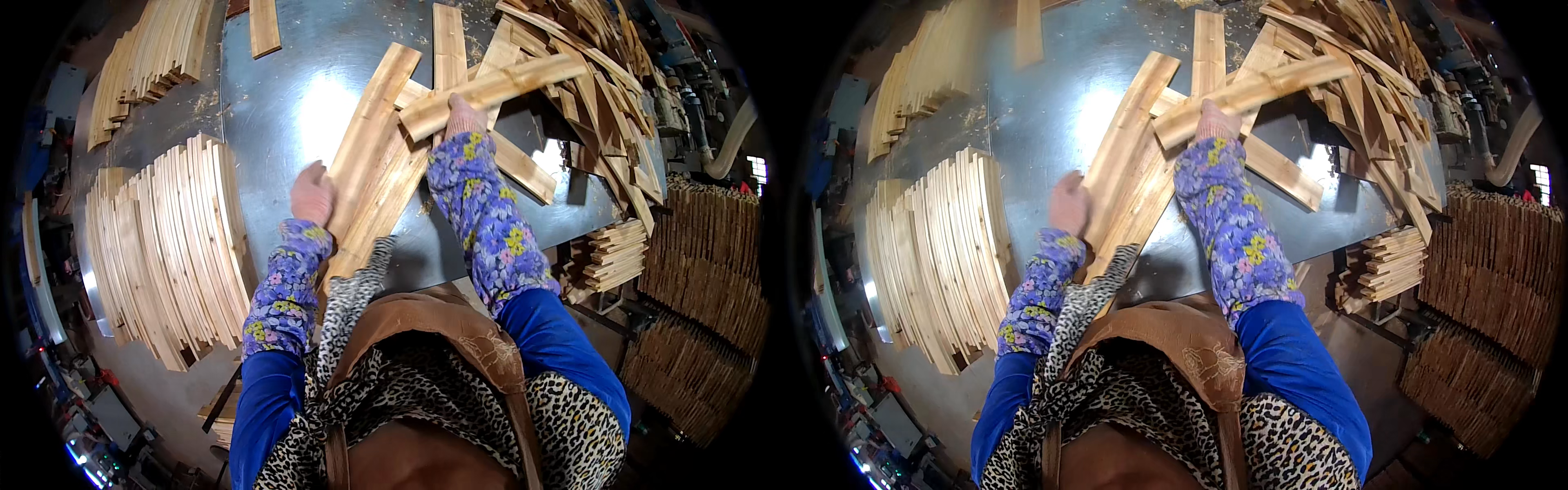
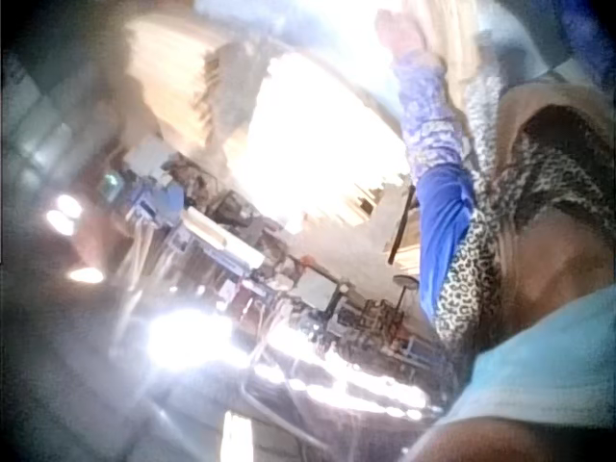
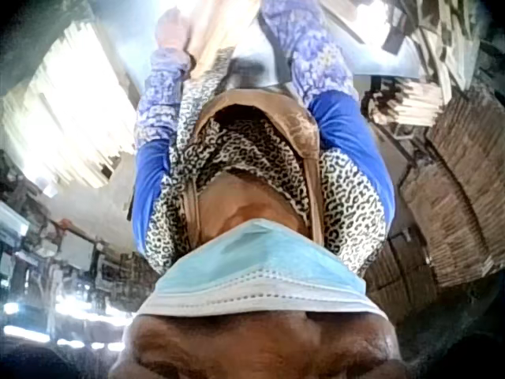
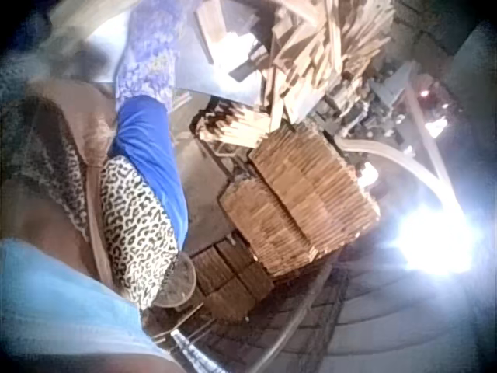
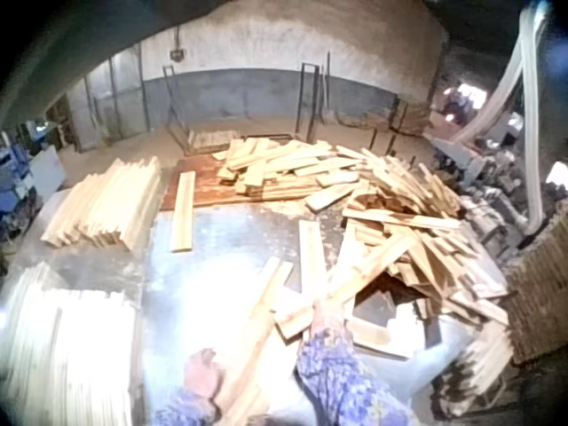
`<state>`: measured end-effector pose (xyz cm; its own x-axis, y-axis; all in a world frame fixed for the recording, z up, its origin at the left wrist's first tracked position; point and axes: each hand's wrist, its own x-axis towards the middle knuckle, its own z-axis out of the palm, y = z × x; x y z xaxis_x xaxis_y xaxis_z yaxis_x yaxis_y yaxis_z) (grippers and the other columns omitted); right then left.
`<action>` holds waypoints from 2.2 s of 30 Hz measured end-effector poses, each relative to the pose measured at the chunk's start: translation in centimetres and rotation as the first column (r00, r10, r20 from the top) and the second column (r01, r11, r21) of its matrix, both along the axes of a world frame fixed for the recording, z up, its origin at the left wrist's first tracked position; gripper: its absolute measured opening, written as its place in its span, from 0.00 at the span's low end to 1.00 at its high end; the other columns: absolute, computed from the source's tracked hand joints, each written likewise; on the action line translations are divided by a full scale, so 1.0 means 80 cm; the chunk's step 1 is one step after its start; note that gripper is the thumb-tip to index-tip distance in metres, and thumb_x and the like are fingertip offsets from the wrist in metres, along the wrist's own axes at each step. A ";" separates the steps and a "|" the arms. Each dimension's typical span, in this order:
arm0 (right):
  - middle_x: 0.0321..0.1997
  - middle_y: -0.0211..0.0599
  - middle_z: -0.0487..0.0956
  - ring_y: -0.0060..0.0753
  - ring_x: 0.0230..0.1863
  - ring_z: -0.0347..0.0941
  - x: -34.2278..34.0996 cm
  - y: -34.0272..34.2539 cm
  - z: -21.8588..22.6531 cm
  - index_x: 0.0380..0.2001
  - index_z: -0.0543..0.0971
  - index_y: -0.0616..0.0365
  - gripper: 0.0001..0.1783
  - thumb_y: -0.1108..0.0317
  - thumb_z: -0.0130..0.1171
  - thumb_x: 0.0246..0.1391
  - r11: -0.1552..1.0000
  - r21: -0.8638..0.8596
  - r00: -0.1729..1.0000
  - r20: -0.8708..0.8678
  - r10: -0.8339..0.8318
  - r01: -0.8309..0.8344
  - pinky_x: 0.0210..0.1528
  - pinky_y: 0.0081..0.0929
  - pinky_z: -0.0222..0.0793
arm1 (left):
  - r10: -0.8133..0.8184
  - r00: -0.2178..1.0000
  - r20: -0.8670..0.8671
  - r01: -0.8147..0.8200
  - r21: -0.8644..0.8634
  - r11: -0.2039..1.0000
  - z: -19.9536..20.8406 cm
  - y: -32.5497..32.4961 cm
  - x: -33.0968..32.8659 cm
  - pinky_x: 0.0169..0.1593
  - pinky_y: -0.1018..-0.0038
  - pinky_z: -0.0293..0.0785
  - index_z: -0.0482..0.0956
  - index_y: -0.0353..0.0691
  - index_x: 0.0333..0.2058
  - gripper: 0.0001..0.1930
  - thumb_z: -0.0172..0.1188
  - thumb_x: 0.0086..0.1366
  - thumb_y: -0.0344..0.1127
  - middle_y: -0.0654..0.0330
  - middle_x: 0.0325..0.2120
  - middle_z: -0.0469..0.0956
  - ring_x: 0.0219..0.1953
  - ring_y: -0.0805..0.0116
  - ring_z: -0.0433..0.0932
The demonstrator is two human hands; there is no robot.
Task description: The person repeatedly picks up thin wooden planks from a disorganized pile on a metal table and arranges them into a neat, aligned stack. The person handles the planks one by one or in small groups, aligning them carefully before placing them onto the growing stack.
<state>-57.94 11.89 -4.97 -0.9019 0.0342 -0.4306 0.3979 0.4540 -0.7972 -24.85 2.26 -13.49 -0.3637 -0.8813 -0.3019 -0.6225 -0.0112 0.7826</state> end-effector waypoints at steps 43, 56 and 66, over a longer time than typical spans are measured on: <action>0.68 0.65 0.79 0.61 0.69 0.77 -0.063 0.141 -0.043 0.77 0.64 0.54 0.59 0.34 0.72 0.50 0.293 0.776 0.566 0.097 0.819 -0.558 0.71 0.48 0.73 | -0.268 0.807 0.526 0.300 0.026 0.954 0.075 0.181 0.141 0.72 0.52 0.71 0.60 0.40 0.77 0.51 0.72 0.60 0.52 0.44 0.65 0.73 0.67 0.47 0.73; 0.54 0.40 0.79 0.31 0.46 0.78 0.228 0.297 -0.010 0.85 0.52 0.54 0.57 0.62 0.75 0.62 0.591 -0.737 0.620 0.304 0.724 -0.329 0.45 0.30 0.79 | -0.274 0.752 0.599 0.124 0.280 0.952 0.224 0.134 0.235 0.76 0.54 0.68 0.56 0.32 0.77 0.55 0.78 0.56 0.41 0.37 0.65 0.72 0.70 0.42 0.70; 0.55 0.54 0.79 0.46 0.57 0.80 0.337 0.174 -0.019 0.77 0.63 0.60 0.45 0.57 0.72 0.64 0.131 -0.660 0.180 -0.008 0.984 -0.740 0.61 0.44 0.79 | 0.025 0.991 -0.131 0.053 0.562 0.825 0.145 0.172 0.149 0.64 0.61 0.80 0.64 0.31 0.73 0.44 0.72 0.63 0.40 0.42 0.59 0.80 0.59 0.53 0.82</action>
